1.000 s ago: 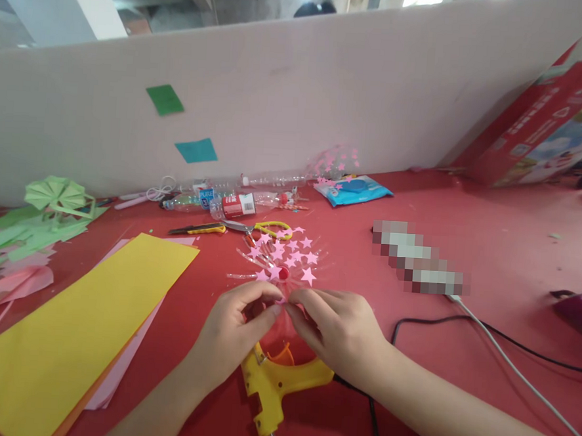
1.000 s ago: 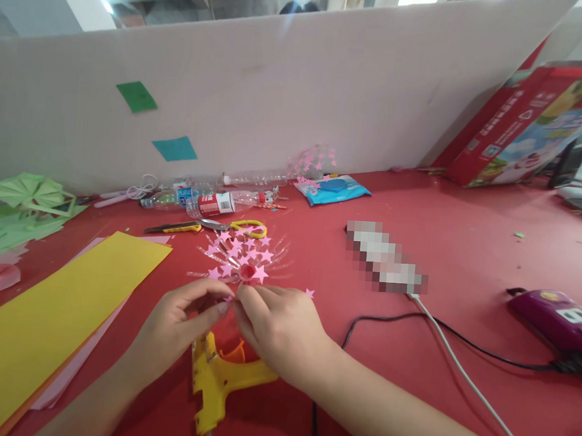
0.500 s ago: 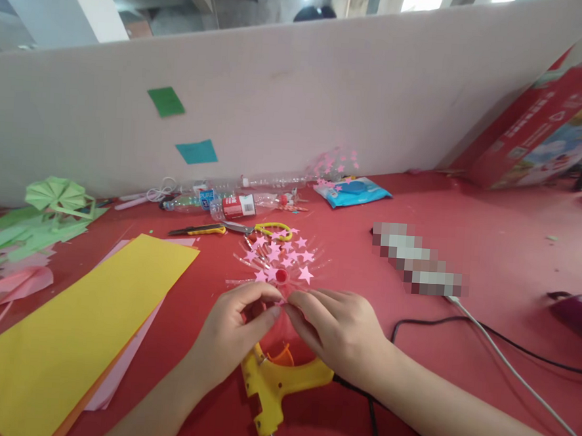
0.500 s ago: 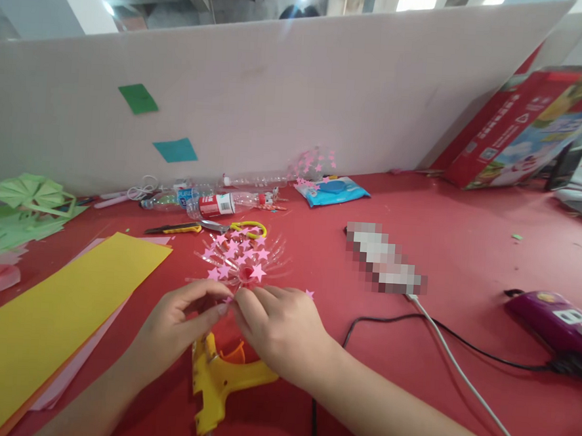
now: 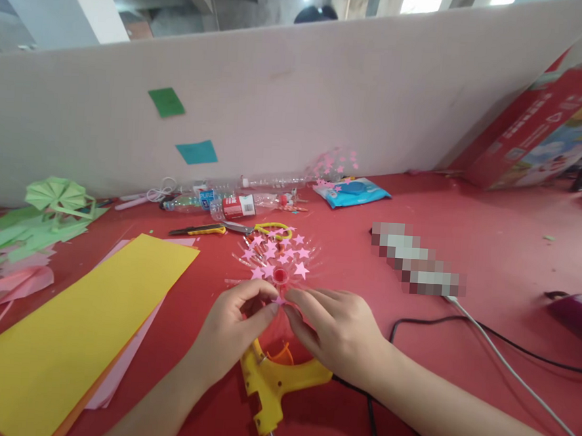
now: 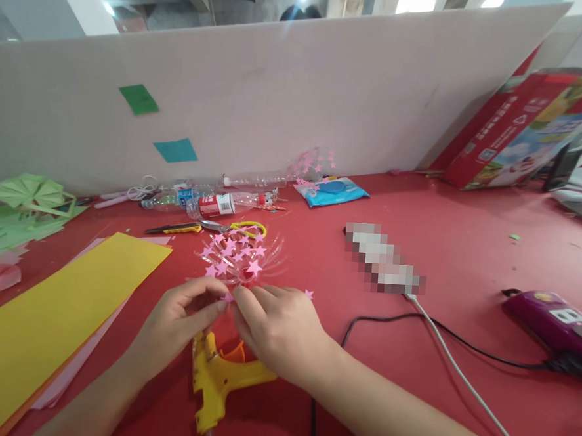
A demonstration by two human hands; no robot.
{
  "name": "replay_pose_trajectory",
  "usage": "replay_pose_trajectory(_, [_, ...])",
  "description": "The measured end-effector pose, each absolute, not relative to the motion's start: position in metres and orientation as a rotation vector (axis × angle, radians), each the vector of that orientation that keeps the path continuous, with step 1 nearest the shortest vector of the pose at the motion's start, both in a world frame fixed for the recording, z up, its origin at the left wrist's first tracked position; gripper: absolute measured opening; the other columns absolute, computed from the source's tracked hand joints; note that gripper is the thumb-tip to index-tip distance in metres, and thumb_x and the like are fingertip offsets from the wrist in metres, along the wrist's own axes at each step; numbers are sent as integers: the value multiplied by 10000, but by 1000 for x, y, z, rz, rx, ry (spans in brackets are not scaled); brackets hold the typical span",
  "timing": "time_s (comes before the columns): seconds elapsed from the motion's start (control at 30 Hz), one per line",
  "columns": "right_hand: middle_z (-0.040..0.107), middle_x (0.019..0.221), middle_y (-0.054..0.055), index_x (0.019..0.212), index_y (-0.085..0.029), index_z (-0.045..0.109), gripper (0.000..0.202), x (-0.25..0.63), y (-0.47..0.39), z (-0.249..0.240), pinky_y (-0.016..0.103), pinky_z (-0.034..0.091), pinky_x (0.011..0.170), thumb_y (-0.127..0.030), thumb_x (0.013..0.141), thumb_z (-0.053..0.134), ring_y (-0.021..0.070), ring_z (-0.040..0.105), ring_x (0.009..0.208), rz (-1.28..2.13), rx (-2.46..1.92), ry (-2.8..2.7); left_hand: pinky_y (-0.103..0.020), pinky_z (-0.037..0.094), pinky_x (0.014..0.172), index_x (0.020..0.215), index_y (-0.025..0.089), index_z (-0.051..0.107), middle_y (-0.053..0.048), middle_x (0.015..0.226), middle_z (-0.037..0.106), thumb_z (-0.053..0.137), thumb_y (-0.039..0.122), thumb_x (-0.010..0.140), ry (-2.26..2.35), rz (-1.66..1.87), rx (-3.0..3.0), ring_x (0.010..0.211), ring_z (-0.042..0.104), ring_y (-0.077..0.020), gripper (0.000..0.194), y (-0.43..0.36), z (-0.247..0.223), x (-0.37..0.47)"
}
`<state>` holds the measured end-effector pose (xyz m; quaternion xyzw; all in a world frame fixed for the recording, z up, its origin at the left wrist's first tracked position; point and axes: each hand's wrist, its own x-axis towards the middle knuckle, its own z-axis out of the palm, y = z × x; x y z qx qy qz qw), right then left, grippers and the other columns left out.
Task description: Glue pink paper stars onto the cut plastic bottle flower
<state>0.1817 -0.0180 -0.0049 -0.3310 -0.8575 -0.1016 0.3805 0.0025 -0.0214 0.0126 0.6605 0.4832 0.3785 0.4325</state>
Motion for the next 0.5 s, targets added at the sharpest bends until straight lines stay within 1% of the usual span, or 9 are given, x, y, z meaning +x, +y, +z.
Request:
replay_pose_trajectory(0.13, [628,622,3,854,-150,569,180,181,-18,-5,234,310,487,-161,947,415,99,546,523,-240,-823,-2186,-213,389,588,784,198,617,41,674,529,589,283,821,1196,946,1631,590,449,-93,97,-21,12,3])
replay_pose_trajectory(0.5, [639,634,12,911,-129,585,160,181,-19,-4,234,333,492,-147,935,428,108,581,541,-229,-816,-2195,-201,375,569,741,192,602,47,648,526,603,288,800,1222,971,1575,596,459,-93,113,-20,13,4])
